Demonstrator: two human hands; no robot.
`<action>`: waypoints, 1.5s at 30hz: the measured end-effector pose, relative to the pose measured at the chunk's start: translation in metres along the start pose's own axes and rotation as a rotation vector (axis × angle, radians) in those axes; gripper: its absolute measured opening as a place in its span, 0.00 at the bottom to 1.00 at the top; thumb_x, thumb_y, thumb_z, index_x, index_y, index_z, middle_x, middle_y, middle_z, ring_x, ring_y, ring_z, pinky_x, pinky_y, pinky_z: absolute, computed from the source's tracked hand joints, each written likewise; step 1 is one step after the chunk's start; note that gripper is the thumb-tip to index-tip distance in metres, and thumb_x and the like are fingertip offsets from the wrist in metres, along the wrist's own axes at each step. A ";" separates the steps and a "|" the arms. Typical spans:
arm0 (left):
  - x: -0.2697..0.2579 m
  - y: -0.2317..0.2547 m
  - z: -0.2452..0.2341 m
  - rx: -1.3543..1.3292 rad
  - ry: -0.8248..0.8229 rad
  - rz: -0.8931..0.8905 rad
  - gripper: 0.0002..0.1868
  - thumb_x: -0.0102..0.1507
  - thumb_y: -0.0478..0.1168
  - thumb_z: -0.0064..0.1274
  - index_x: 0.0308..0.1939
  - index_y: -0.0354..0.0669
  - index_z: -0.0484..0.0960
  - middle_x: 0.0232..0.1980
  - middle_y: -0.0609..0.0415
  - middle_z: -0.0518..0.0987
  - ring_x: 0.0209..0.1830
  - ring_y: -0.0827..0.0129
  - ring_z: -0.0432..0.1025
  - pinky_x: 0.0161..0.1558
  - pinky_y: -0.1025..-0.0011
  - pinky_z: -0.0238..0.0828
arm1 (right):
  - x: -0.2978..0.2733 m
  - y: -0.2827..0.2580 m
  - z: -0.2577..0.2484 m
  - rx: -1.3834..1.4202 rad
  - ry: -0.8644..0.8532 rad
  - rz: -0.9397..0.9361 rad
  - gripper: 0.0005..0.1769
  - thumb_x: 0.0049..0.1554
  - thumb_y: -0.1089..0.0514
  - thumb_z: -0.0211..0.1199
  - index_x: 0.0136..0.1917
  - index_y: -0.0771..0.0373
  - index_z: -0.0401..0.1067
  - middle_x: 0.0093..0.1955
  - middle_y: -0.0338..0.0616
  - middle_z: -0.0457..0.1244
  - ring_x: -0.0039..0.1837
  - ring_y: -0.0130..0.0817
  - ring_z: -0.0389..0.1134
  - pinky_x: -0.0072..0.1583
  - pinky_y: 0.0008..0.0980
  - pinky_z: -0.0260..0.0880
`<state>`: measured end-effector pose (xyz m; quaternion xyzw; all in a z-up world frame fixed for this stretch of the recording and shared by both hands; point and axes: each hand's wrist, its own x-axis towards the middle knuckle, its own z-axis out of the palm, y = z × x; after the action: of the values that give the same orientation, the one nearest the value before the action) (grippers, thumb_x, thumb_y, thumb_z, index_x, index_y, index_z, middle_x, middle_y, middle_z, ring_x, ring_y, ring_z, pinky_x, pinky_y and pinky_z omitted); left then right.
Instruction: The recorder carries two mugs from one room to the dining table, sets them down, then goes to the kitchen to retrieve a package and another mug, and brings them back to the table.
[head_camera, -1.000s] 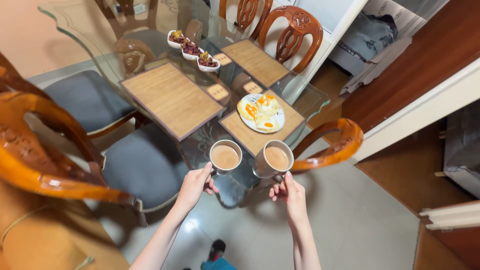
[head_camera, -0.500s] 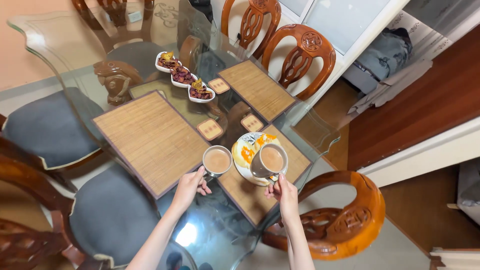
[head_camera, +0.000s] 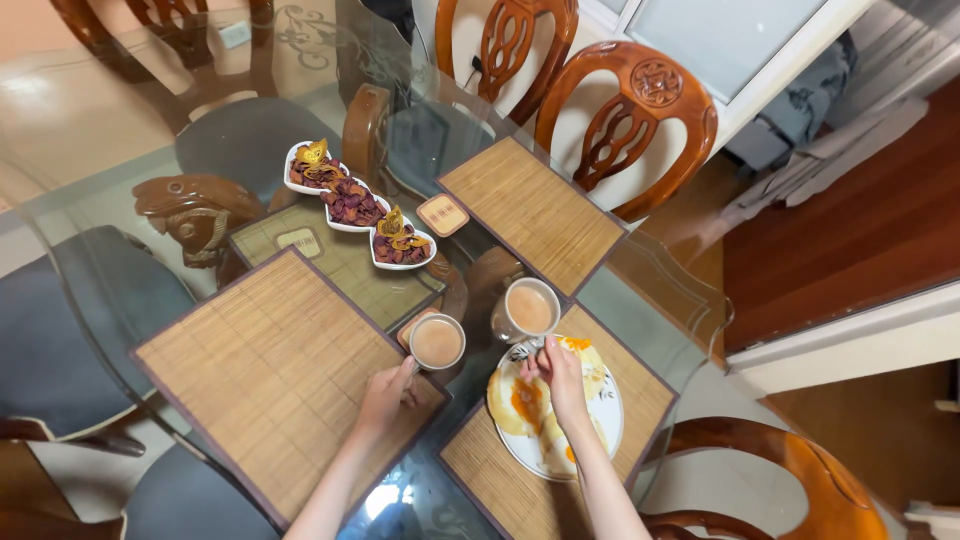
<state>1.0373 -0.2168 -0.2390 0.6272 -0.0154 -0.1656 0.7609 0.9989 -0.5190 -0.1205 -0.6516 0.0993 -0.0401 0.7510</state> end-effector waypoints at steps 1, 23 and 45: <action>0.004 -0.005 -0.004 0.003 -0.006 -0.012 0.30 0.70 0.57 0.42 0.23 0.37 0.75 0.22 0.48 0.80 0.24 0.67 0.77 0.28 0.70 0.71 | 0.015 0.009 0.005 0.003 0.010 0.010 0.29 0.68 0.41 0.47 0.31 0.60 0.56 0.33 0.49 0.61 0.39 0.39 0.68 0.43 0.34 0.70; 0.040 -0.020 0.005 -0.088 0.048 -0.240 0.28 0.69 0.52 0.44 0.22 0.33 0.79 0.21 0.49 0.78 0.22 0.69 0.74 0.29 0.72 0.70 | 0.317 0.084 0.062 -0.059 -0.063 0.022 0.30 0.68 0.38 0.48 0.30 0.57 0.54 0.32 0.43 0.60 0.39 0.37 0.69 0.43 0.33 0.69; 0.045 -0.004 0.010 0.087 0.056 -0.401 0.30 0.69 0.55 0.44 0.21 0.37 0.77 0.21 0.52 0.77 0.22 0.70 0.75 0.28 0.73 0.71 | 0.349 0.112 0.078 -0.070 -0.168 0.057 0.28 0.68 0.40 0.49 0.32 0.58 0.58 0.33 0.40 0.60 0.38 0.34 0.69 0.43 0.33 0.71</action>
<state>1.0761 -0.2394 -0.2491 0.6542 0.1239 -0.2955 0.6851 1.3477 -0.4929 -0.2543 -0.6755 0.0559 0.0398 0.7341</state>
